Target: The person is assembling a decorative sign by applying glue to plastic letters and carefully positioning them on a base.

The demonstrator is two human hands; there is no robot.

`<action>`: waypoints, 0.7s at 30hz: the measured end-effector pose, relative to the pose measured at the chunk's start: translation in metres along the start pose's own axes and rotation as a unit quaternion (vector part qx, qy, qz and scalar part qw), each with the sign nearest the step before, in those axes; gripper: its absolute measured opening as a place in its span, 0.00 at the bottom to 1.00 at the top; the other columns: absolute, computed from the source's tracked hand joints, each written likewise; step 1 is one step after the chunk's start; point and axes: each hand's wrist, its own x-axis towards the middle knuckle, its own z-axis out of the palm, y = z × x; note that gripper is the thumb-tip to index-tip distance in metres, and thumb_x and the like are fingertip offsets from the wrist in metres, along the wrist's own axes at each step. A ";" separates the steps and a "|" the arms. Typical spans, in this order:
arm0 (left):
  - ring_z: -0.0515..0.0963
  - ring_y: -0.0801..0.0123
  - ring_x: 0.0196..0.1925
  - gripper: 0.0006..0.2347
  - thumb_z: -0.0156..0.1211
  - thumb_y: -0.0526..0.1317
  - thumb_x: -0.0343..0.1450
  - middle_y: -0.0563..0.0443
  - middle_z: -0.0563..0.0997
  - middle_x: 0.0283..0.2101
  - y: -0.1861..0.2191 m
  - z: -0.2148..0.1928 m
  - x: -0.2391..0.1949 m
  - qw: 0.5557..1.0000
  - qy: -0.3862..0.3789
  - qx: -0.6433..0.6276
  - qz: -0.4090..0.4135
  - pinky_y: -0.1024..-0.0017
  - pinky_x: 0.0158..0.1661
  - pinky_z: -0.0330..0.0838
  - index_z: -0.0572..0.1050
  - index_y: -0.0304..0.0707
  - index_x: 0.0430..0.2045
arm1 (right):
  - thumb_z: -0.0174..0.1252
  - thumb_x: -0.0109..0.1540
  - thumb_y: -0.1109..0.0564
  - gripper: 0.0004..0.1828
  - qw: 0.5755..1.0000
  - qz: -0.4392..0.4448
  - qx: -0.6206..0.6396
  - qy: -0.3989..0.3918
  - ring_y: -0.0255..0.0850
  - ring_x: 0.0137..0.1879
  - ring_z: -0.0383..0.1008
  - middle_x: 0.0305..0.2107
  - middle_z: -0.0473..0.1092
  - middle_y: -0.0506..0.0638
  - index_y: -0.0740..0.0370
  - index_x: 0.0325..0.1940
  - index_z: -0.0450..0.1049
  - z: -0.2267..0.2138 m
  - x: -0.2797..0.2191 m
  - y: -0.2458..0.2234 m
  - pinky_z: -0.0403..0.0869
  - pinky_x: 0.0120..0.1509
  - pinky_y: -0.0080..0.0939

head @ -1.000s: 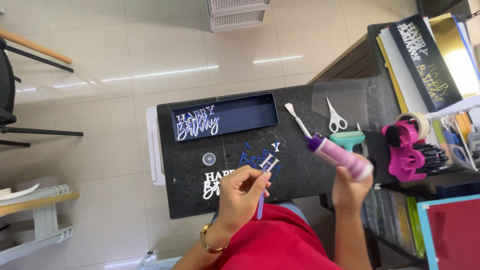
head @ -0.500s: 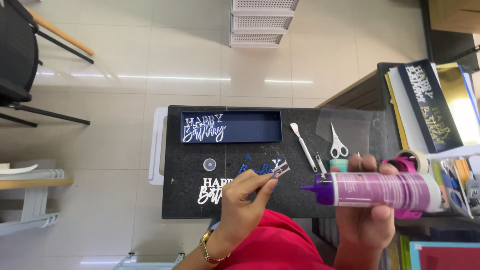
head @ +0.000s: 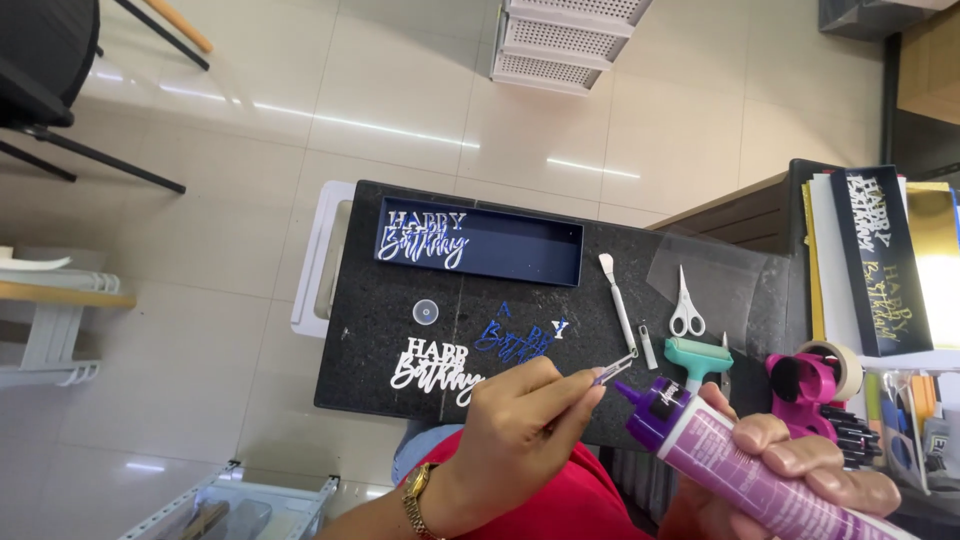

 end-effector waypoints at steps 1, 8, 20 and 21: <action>0.64 0.72 0.21 0.06 0.61 0.32 0.75 0.54 0.66 0.23 0.001 0.000 0.000 1.000 0.003 0.000 -0.003 0.73 0.23 0.60 0.81 0.33 0.43 | 0.68 0.60 0.55 0.28 1.000 0.003 0.001 -0.003 0.41 0.64 0.78 0.55 0.75 0.47 0.49 0.64 0.69 0.000 0.000 0.000 0.77 0.81 0.62; 0.67 0.68 0.21 0.04 0.61 0.32 0.76 0.54 0.66 0.23 0.004 -0.003 0.004 1.000 -0.005 0.023 0.013 0.70 0.24 0.62 0.80 0.33 0.41 | 0.56 0.73 0.51 0.17 0.998 0.036 -0.032 0.038 0.37 0.64 0.71 0.54 0.67 0.41 0.48 0.67 0.65 -0.003 -0.019 -0.002 0.66 0.92 0.63; 0.69 0.66 0.21 0.03 0.61 0.32 0.76 0.53 0.66 0.23 0.001 -0.004 0.006 0.999 0.001 0.025 0.030 0.69 0.24 0.64 0.80 0.31 0.39 | 0.47 0.69 0.65 0.32 0.991 -0.009 -0.123 0.053 0.34 0.64 0.59 0.57 0.55 0.44 0.48 0.76 0.53 -0.056 -0.051 0.044 0.63 0.90 0.68; 0.69 0.66 0.21 0.03 0.61 0.32 0.76 0.53 0.66 0.23 0.001 -0.003 0.006 0.999 0.001 0.027 0.032 0.69 0.24 0.64 0.80 0.31 0.39 | 0.47 0.80 0.48 0.15 0.999 0.027 -0.005 0.034 0.35 0.65 0.70 0.55 0.65 0.39 0.45 0.70 0.69 -0.018 -0.030 0.008 0.67 0.89 0.65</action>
